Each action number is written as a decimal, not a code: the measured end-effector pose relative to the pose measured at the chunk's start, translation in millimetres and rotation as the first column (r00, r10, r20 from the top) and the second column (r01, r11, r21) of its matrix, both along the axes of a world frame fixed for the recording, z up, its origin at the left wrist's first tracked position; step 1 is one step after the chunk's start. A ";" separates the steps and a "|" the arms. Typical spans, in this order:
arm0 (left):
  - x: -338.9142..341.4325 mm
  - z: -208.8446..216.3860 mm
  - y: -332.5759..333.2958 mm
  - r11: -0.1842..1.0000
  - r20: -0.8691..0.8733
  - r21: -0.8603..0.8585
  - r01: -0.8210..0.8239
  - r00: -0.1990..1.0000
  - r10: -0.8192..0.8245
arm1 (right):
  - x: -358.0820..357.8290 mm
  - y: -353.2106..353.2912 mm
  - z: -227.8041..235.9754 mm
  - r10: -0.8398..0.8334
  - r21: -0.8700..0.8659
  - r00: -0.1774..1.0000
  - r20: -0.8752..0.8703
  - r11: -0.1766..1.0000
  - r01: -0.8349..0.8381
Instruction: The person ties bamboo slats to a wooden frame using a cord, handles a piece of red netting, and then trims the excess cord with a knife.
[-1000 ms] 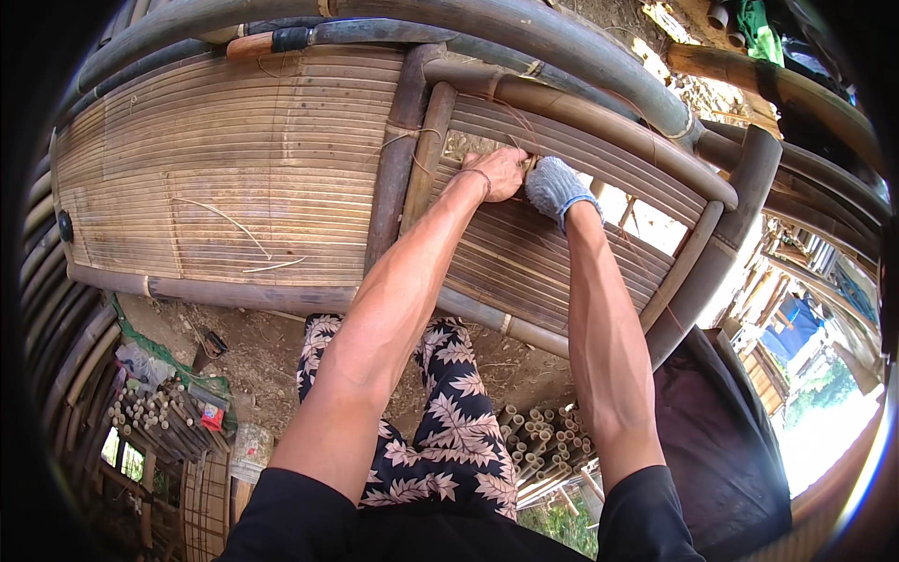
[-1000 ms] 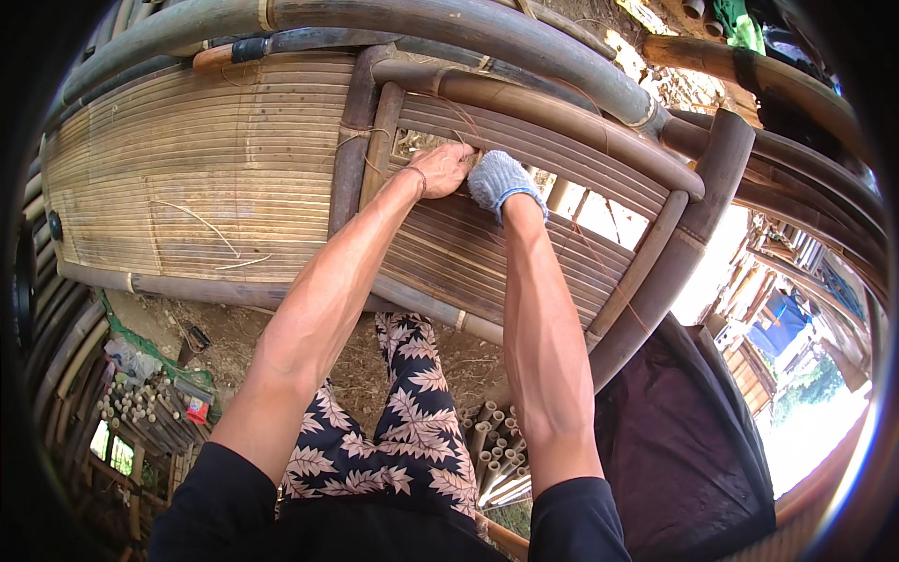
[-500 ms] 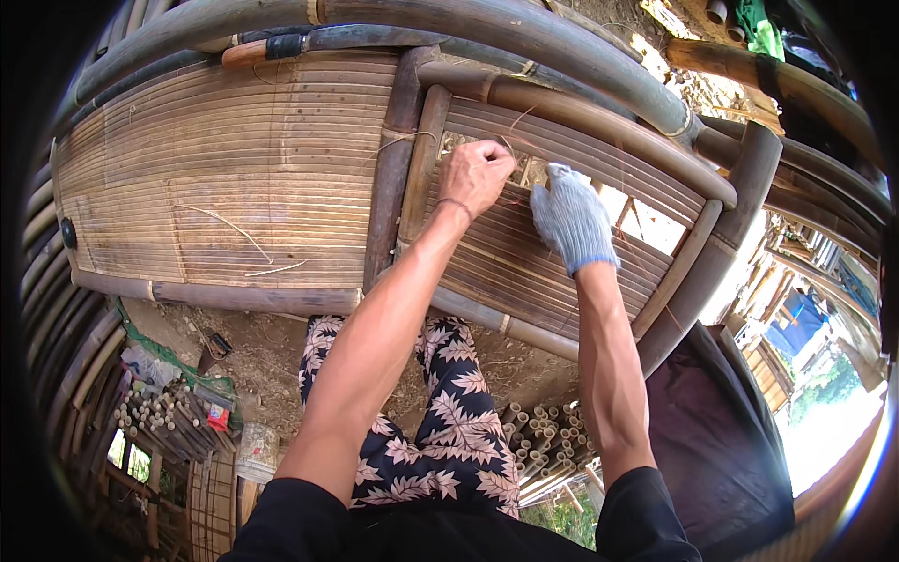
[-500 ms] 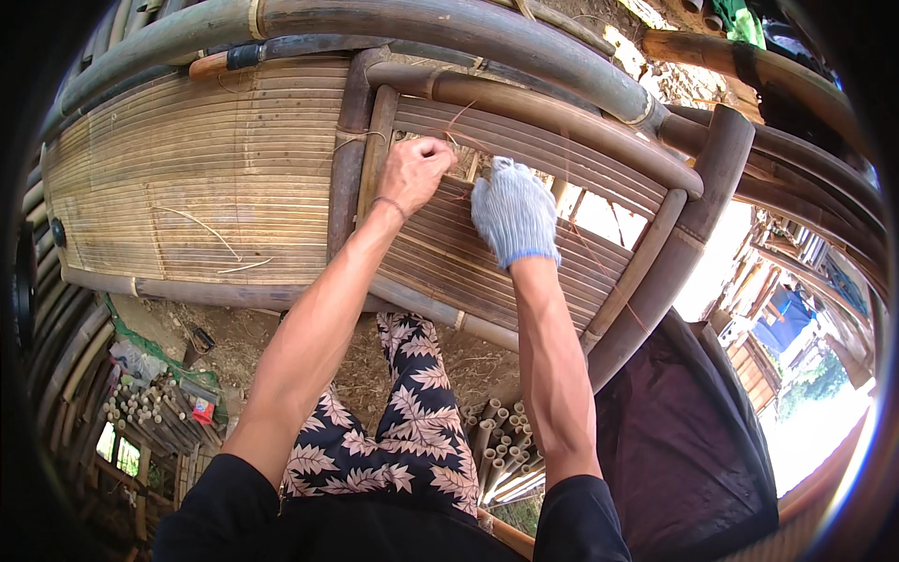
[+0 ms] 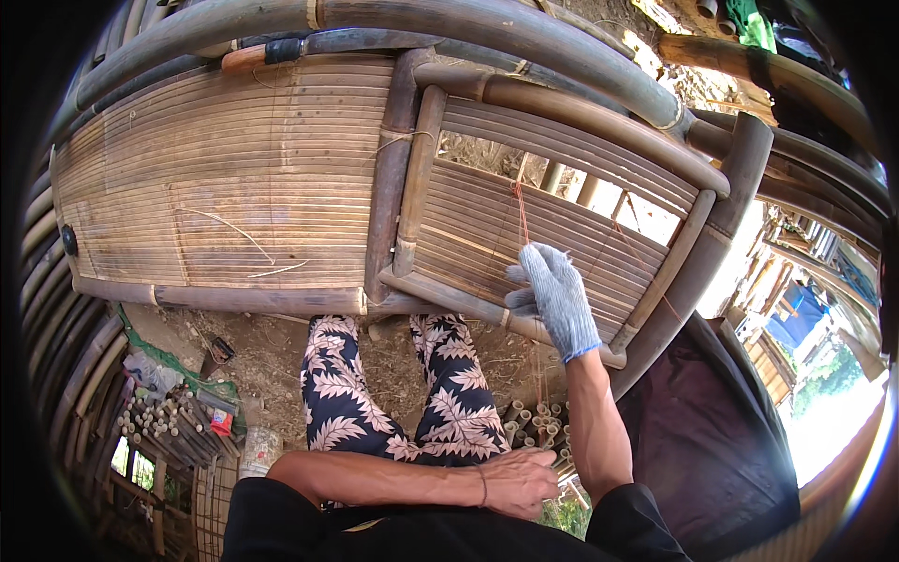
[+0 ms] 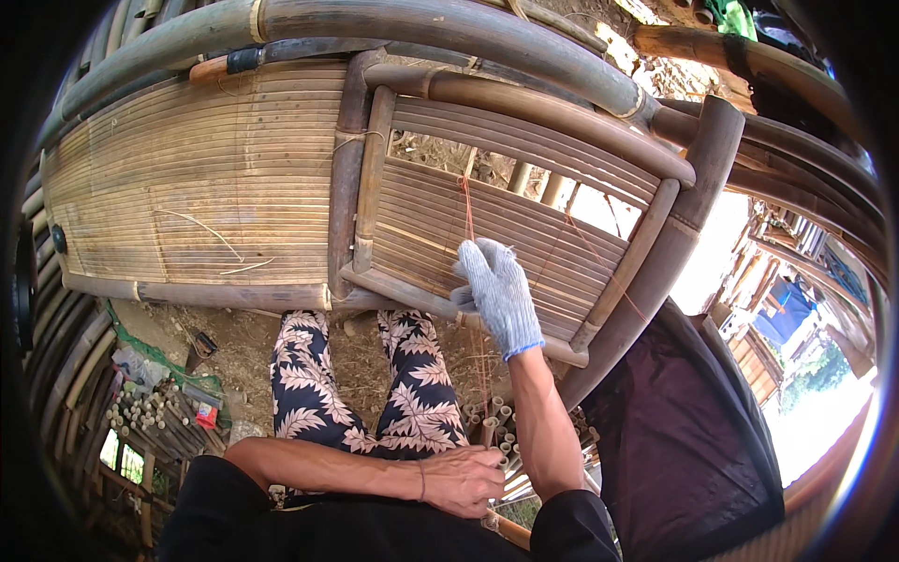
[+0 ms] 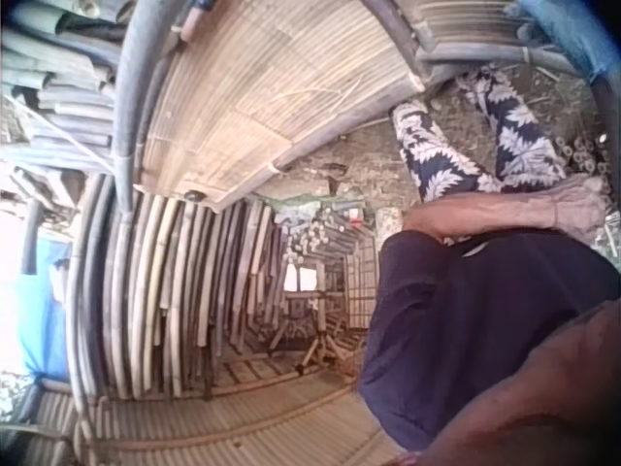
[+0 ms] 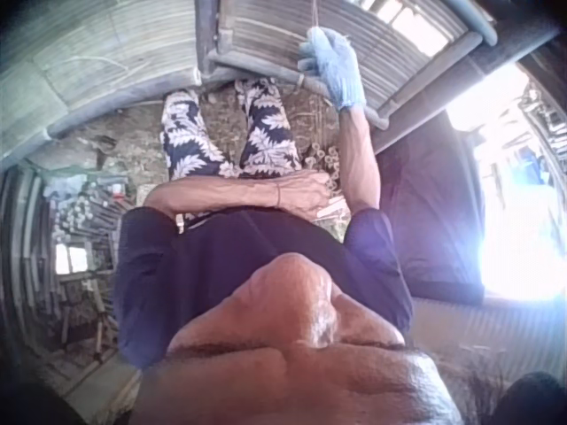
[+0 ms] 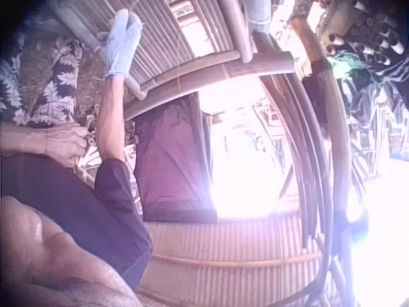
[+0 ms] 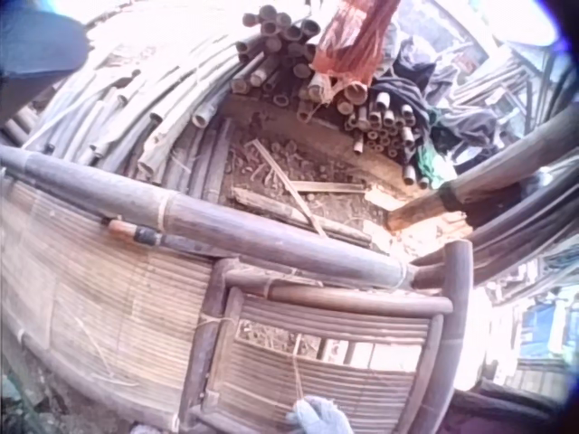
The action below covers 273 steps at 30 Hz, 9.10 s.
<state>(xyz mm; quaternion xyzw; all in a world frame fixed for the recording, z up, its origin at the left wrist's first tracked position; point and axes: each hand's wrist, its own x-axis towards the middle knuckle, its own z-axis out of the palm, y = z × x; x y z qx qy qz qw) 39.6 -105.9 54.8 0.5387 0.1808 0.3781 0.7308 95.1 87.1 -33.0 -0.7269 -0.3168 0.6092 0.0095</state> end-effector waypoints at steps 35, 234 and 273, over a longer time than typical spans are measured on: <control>-40.8 -222.1 195.4 0.680 -0.868 0.122 -0.723 0.254 0.426 | 135.7 -56.9 208.7 -0.447 0.396 0.875 -0.185 0.781 0.482; -140.5 -231.1 252.7 0.723 -0.291 -0.653 -0.227 0.956 0.037 | -18.7 56.0 -71.7 0.394 0.526 0.566 0.724 0.215 -0.823; -83.6 -292.7 221.3 0.891 -0.671 0.259 -0.372 0.594 0.443 | -34.3 15.9 -92.6 0.297 0.015 0.168 0.940 0.454 -0.891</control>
